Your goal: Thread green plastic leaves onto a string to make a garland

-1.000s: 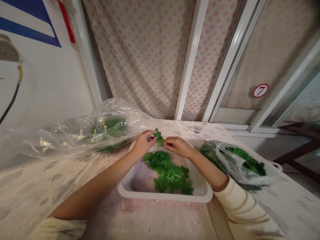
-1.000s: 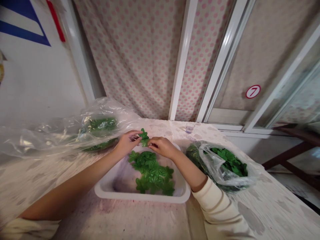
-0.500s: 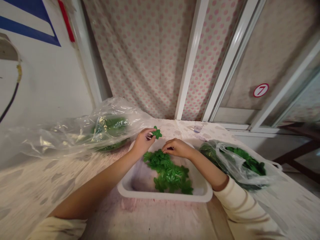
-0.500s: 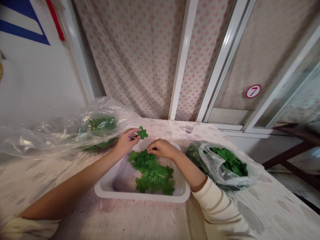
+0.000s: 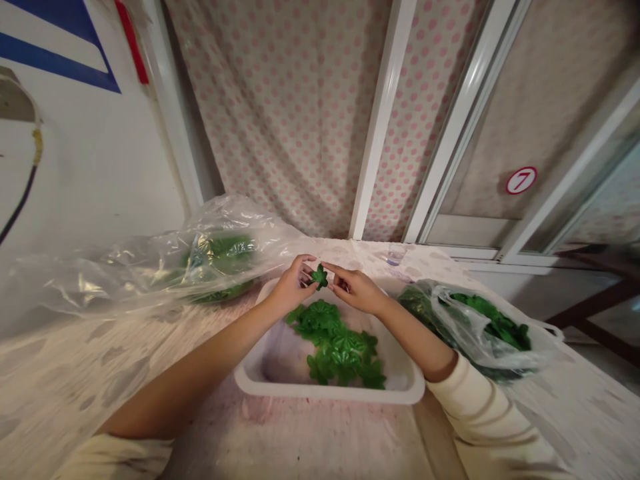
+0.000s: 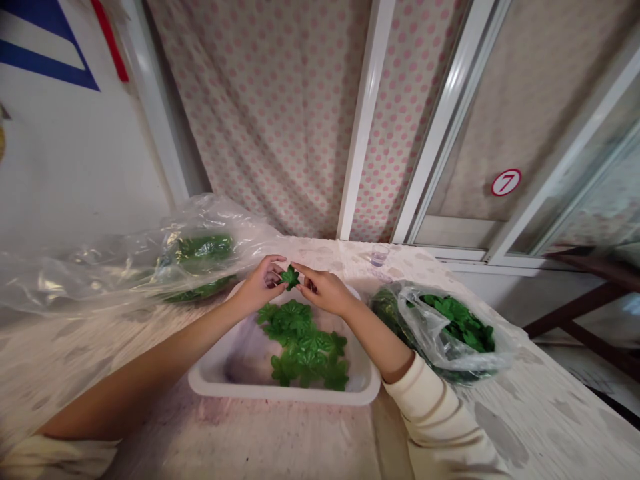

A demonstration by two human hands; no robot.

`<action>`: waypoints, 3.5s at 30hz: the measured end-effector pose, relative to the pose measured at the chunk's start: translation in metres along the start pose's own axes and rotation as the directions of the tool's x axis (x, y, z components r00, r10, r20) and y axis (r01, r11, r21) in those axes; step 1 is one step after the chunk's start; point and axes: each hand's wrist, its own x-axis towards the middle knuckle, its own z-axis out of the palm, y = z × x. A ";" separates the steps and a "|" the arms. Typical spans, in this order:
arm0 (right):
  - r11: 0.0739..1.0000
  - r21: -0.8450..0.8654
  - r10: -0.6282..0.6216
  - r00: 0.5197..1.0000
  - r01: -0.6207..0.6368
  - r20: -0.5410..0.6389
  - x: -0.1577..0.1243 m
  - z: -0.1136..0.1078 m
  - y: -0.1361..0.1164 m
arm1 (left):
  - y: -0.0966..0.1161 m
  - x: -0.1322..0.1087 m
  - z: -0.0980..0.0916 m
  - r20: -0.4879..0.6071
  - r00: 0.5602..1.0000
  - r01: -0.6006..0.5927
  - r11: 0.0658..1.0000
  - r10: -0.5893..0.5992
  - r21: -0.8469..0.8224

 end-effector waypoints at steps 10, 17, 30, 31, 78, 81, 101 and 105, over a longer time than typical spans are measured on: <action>1.000 0.000 -0.011 1.000 0.011 -0.003 0.000 0.000 0.000 | 0.002 0.000 0.000 0.036 0.999 0.007 1.000 -0.006 -0.026; 1.000 0.005 -0.010 1.000 0.010 -0.007 0.000 0.001 0.001 | 0.000 0.000 0.000 0.022 1.000 -0.005 1.000 0.005 -0.021; 1.000 -0.003 -0.003 1.000 0.003 0.005 0.000 0.000 0.002 | 0.000 -0.001 0.000 0.052 0.999 -0.002 1.000 0.002 0.003; 1.000 -0.005 0.000 1.000 0.000 0.005 0.000 0.001 0.002 | 0.000 -0.001 0.000 0.058 0.998 -0.002 1.000 0.002 0.006; 0.999 -0.031 -0.030 0.999 0.030 0.027 0.001 0.000 0.002 | 0.000 0.001 0.000 0.068 0.995 -0.081 0.976 0.068 0.200; 0.999 -0.037 -0.032 0.999 0.033 0.042 0.001 0.000 0.002 | 0.000 0.002 0.000 0.036 0.998 -0.061 0.979 0.055 0.195; 0.998 -0.046 -0.043 0.996 0.047 0.075 0.001 0.001 0.003 | -0.004 0.004 -0.001 -0.054 0.996 0.077 0.996 -0.074 0.047; 0.998 -0.041 -0.037 0.996 0.040 0.081 0.001 0.001 0.003 | -0.014 0.006 -0.001 -0.052 0.997 0.051 0.998 -0.049 0.047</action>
